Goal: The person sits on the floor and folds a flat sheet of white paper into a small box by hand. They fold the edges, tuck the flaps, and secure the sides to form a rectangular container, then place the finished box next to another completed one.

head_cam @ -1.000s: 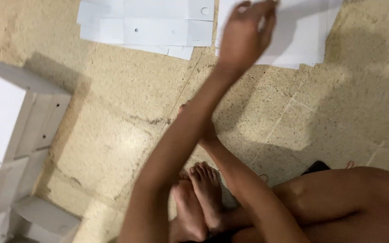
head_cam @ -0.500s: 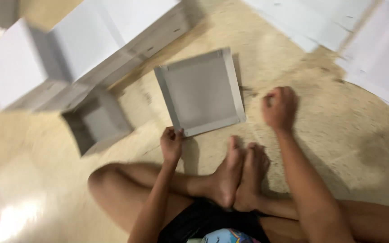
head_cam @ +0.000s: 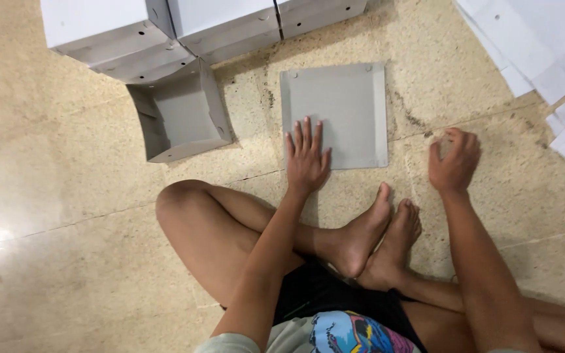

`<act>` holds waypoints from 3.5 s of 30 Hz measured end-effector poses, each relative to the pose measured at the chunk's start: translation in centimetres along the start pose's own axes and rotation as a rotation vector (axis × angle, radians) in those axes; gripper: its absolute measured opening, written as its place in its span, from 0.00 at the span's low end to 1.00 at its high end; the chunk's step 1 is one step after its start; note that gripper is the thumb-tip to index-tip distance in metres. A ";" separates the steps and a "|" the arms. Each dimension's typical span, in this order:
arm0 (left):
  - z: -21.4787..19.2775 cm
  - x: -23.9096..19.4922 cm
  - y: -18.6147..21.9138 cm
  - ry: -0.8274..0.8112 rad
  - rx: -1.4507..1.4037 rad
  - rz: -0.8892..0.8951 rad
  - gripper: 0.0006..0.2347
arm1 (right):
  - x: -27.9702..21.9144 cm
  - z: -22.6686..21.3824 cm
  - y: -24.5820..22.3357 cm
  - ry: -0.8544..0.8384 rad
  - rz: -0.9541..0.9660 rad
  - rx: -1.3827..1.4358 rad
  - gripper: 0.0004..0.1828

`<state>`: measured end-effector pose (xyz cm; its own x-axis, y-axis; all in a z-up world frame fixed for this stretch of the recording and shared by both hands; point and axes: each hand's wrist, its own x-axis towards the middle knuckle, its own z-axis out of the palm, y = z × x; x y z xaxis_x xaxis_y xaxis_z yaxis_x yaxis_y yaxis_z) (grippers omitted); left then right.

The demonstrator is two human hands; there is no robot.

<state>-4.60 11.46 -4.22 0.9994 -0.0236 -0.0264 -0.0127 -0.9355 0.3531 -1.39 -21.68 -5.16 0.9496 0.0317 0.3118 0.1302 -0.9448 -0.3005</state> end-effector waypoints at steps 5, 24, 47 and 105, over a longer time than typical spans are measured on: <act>-0.9 0.9 0.4 -0.058 0.027 -0.041 0.29 | 2.5 -2.3 -4.9 -0.096 -0.258 0.057 0.30; 0.0 1.4 0.5 -0.130 0.203 -0.040 0.30 | 5.3 4.5 -13.1 -0.437 -0.308 0.171 0.32; 3.6 0.6 6.0 -0.052 0.063 -0.094 0.46 | 7.0 4.0 -11.4 -0.546 -0.281 0.217 0.27; -0.2 2.2 6.7 -0.402 0.275 -0.113 0.42 | 18.1 9.7 -8.3 -0.415 0.178 0.406 0.14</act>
<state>-2.49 5.18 -1.72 0.9039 0.0000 -0.4277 0.0325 -0.9971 0.0687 17.49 -10.14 -5.80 0.9881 0.0865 -0.1271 -0.0194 -0.7499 -0.6612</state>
